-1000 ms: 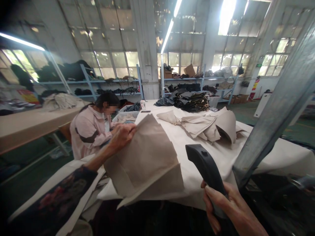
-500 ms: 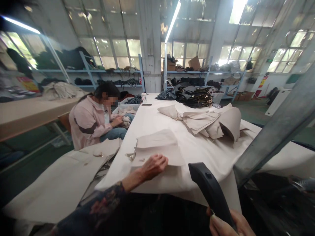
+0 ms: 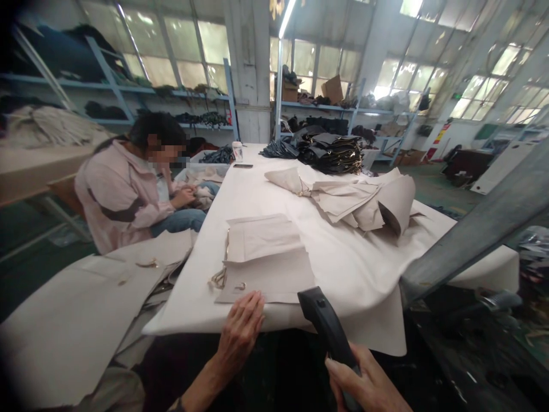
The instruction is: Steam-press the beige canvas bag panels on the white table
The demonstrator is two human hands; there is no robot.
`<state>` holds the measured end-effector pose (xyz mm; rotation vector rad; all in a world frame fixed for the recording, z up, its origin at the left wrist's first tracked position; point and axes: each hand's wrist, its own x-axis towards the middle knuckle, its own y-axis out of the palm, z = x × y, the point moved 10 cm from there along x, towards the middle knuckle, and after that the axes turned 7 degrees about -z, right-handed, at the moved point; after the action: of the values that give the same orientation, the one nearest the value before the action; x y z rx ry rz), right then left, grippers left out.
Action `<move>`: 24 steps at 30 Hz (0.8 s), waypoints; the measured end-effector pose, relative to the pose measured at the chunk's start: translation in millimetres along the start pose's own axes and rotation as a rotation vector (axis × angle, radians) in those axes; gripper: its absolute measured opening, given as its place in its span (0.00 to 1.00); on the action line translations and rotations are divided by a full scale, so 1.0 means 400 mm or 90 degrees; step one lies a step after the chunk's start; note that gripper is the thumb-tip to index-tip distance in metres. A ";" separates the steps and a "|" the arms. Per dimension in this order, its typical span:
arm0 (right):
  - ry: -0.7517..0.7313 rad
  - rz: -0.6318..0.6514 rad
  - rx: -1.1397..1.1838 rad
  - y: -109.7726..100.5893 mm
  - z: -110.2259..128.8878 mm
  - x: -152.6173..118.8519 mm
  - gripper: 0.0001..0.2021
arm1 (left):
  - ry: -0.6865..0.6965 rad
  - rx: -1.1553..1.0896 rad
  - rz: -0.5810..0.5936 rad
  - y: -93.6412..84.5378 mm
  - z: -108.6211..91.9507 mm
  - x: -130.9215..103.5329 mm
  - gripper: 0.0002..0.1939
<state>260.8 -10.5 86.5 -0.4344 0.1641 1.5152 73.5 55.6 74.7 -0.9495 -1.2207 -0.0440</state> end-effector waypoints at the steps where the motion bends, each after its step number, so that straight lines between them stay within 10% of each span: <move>1: -0.004 0.020 -0.002 0.015 0.002 0.013 0.22 | -0.008 -0.003 -0.012 -0.003 0.002 0.000 0.17; 9: 0.076 0.058 0.009 0.064 -0.020 0.093 0.21 | -0.031 -0.035 -0.046 -0.013 0.016 0.011 0.16; 24: 0.023 -0.003 -0.009 0.003 0.077 0.188 0.20 | -0.067 -0.060 -0.083 -0.031 0.028 0.018 0.16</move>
<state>259.4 70.9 86.5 -0.4733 0.1796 1.5049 61.4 58.2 88.4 -0.9619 -1.3873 -0.1578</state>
